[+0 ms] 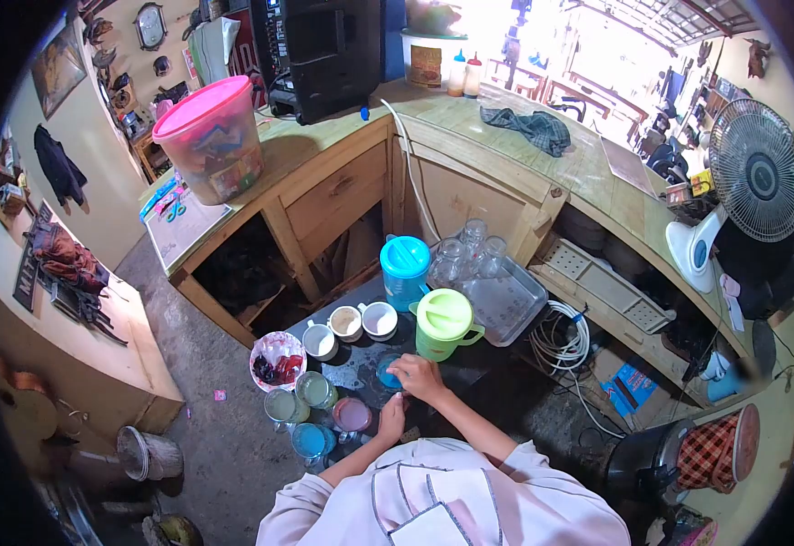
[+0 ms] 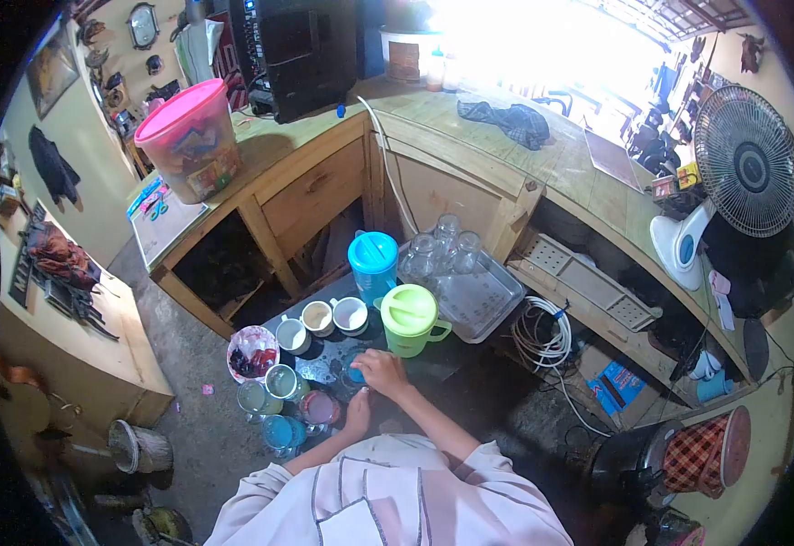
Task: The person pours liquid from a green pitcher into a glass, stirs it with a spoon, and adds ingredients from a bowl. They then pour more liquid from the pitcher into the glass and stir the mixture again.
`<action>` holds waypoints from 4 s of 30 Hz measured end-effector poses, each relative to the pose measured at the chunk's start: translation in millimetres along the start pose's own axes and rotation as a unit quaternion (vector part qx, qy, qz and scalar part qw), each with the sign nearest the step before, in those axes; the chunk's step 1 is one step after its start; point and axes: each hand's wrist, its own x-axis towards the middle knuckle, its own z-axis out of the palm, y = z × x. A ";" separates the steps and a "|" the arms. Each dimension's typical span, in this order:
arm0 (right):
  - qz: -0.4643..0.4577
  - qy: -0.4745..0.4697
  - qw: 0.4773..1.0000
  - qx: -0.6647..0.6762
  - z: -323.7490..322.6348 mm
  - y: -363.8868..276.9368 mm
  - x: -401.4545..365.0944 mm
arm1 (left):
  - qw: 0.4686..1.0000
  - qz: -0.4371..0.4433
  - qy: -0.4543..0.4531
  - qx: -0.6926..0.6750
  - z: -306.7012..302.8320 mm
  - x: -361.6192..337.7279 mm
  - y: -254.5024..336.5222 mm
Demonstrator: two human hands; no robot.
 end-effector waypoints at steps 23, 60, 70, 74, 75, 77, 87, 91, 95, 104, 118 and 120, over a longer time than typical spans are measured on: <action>0.040 0.023 0.999 -0.028 4.9 -5.0 -3.5 | 0.999 0.016 0.019 0.035 -1.7 -0.5 6.1; 0.078 -0.018 0.995 -0.064 -2.0 -12.7 8.6 | 0.999 0.010 0.025 -0.020 4.1 -0.3 0.0; 0.060 0.031 0.998 -0.016 6.3 -4.1 5.0 | 0.999 0.004 0.022 0.025 2.8 0.0 -0.6; 0.051 0.014 0.998 -0.038 4.8 -8.7 2.7 | 1.000 0.001 0.020 -0.002 6.4 2.5 -16.5; 0.061 0.019 0.996 -0.058 2.5 -9.4 4.1 | 1.000 0.000 0.018 0.003 4.5 1.8 -12.3; 0.062 0.026 0.997 -0.038 3.7 -7.9 4.5 | 1.000 -0.005 0.018 -0.002 4.1 0.6 -7.4; 0.029 -0.011 1.000 -0.008 5.1 -2.6 5.1 | 0.999 -0.001 0.009 0.052 -1.2 -0.1 8.0; 0.033 0.002 0.998 -0.051 1.4 -2.4 7.2 | 0.999 0.010 0.010 0.032 -1.8 -0.3 13.9; 0.048 -0.006 0.999 0.004 8.9 1.9 4.9 | 1.000 -0.001 0.005 0.030 0.2 2.9 -2.5; 0.070 -0.001 0.997 -0.034 6.3 -2.5 3.9 | 0.999 0.033 0.019 0.026 0.5 2.1 -3.8; 0.030 0.001 0.997 -0.072 1.3 -6.9 1.6 | 1.000 0.005 0.026 -0.002 2.5 1.0 -4.2; 0.028 0.022 0.998 -0.047 4.5 -4.8 1.3 | 0.999 0.026 0.033 0.004 3.1 1.4 -5.9</action>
